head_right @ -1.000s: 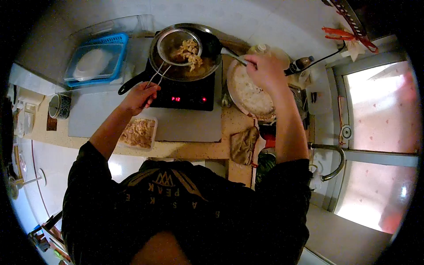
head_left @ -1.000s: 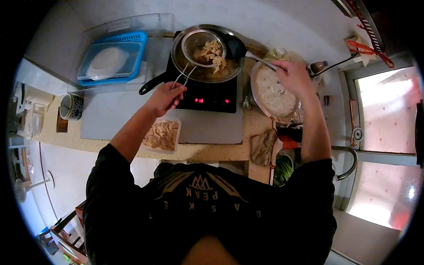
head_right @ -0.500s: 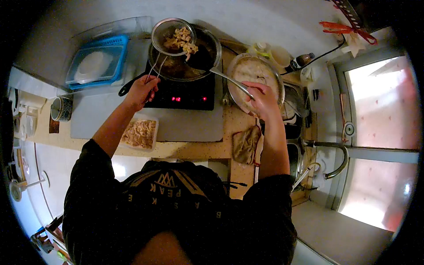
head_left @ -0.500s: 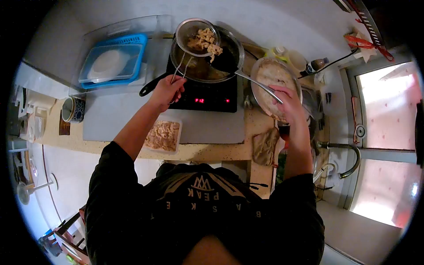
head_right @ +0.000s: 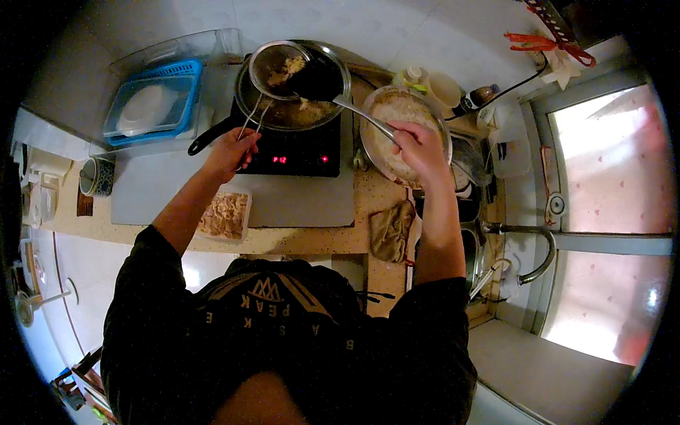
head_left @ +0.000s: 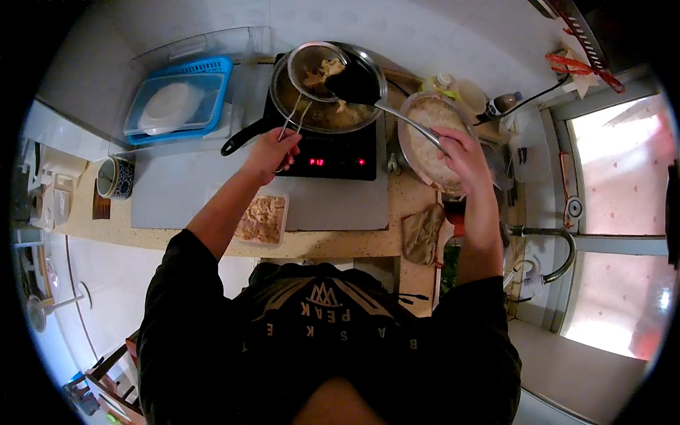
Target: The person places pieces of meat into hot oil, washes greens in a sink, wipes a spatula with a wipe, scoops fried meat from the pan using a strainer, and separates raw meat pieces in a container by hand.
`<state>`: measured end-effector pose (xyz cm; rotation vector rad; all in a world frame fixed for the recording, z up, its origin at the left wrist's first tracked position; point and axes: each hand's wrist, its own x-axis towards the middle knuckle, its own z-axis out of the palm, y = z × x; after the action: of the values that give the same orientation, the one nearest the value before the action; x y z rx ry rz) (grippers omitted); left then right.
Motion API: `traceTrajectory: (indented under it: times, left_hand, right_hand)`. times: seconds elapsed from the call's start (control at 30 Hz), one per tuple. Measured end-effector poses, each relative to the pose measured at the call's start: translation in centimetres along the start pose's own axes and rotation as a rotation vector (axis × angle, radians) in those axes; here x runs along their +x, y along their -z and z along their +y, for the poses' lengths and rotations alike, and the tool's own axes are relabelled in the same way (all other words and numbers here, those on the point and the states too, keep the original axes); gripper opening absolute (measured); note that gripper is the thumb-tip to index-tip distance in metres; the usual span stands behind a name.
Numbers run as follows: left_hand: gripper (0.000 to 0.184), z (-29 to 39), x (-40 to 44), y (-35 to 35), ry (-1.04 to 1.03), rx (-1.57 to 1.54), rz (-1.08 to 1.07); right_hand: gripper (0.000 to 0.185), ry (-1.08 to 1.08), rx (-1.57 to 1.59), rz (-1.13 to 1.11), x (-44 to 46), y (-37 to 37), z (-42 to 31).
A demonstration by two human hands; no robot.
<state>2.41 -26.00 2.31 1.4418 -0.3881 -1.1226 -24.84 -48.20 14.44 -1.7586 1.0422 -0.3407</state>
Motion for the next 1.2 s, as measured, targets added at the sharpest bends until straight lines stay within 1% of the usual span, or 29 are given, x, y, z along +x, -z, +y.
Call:
traceTrajectory:
  times: [0.1, 0.2, 0.3, 0.4, 0.5, 0.6, 0.7, 0.8, 0.9, 1.0, 1.1, 1.2]
  left_hand:
    - [0.018, 0.2, -0.5, -0.6, 0.013, -0.052, -0.037]
    - [0.016, 0.4, -0.9, -0.7, 0.040, -0.124, -0.053]
    - [0.015, 0.2, -1.0, -0.6, 0.066, -0.184, -0.061]
    - [0.015, -0.2, -1.1, -0.3, 0.044, -0.193, -0.060]
    - [0.015, -0.3, -1.2, -0.2, 0.018, -0.173, -0.043]
    - [0.016, 0.4, -1.5, -0.1, 0.014, -0.136, -0.022]
    - [0.015, 0.5, -1.5, 0.0, 0.012, -0.102, -0.012]
    - [0.014, 0.3, -1.4, -0.1, 0.001, -0.088, 0.013]
    - [0.014, 0.5, -1.4, -0.4, -0.004, -0.091, 0.040]
    - [0.014, 0.8, -1.4, -0.5, -0.014, -0.093, 0.051]
    - [0.015, 1.1, -1.4, -0.7, -0.021, -0.088, 0.050]
    - [0.014, 1.4, -1.2, -0.9, -0.034, -0.089, 0.047]
  right_hand:
    - [0.028, 0.261, -0.230, -0.013, 1.1, -0.6, -0.4]
    - [0.029, 0.331, -0.586, 0.096, -1.3, -1.2, -4.8]
    - [0.030, 0.408, -0.779, 0.221, -2.6, -1.6, -7.0]
    - [0.029, 0.404, -0.821, 0.249, -2.4, -1.5, -6.6]
    - [0.029, 0.495, -0.739, 0.261, -0.6, -1.4, -3.4]
    - [0.029, 0.259, -0.541, 0.186, 0.0, -1.9, -1.8]
    - [0.029, 0.360, -0.298, 0.222, 0.7, -2.3, 1.4]
    - [0.028, 0.302, -0.100, 0.308, 0.0, -3.3, 2.8]
    - [0.029, 0.341, -0.390, 0.356, -0.4, -4.0, 3.3]
    - [0.030, 0.389, -0.356, 0.270, 0.1, -4.4, 5.4]
    - [0.031, 0.263, -0.085, 0.141, -0.2, -4.8, 6.8]
    - [0.032, 0.136, 0.075, 0.036, -1.1, -4.5, 6.9]
